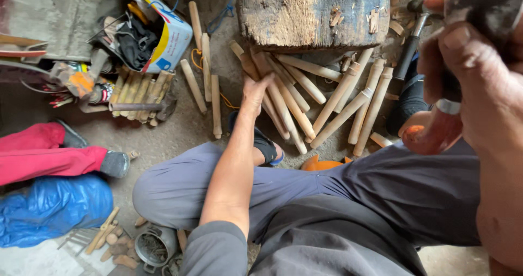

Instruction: The person sits on the floor and shapes wooden dowels using a hammer and a large knife. They repeatedly pick up dowels, insert metal sleeves, and strike them with a hammer to secure the fit. The person also uses the knife to shave and smooth the ends of the dowels.

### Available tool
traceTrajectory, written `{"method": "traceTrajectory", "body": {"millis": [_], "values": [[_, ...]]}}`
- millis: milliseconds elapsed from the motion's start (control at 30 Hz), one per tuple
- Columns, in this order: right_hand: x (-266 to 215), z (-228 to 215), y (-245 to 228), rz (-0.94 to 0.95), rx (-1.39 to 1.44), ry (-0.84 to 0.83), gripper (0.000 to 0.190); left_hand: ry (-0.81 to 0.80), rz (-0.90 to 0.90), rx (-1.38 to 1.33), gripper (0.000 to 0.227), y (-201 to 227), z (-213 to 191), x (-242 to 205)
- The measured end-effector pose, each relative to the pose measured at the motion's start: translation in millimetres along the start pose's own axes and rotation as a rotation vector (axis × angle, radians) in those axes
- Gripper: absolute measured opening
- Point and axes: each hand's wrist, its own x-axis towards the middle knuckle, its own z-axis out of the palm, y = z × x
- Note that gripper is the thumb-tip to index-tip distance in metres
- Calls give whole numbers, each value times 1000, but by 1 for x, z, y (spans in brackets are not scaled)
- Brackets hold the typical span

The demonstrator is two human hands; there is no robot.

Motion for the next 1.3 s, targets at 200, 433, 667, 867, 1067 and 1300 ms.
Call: {"method": "traceTrajectory", "body": {"millis": [200, 433, 667, 867, 1067, 1300], "values": [[-5, 21, -30, -61, 74, 23, 24, 244, -185, 281, 90, 91, 20, -42], [-1, 35, -26, -161, 22, 24, 16, -163, 370, -295, 79, 209, 45, -68], [19, 44, -4, -68, 71, 37, 21, -433, 276, -464, 67, 293, 52, -81], [29, 48, 7, 9, 20, 41, 22, -500, 272, -452, 65, 304, 53, -83], [36, 54, 19, -97, -59, 27, 23, -525, 268, -453, 62, 293, 57, -71], [48, 59, 32, 120, -50, -14, 22, -530, 190, -469, 61, 284, 62, -63]]}}
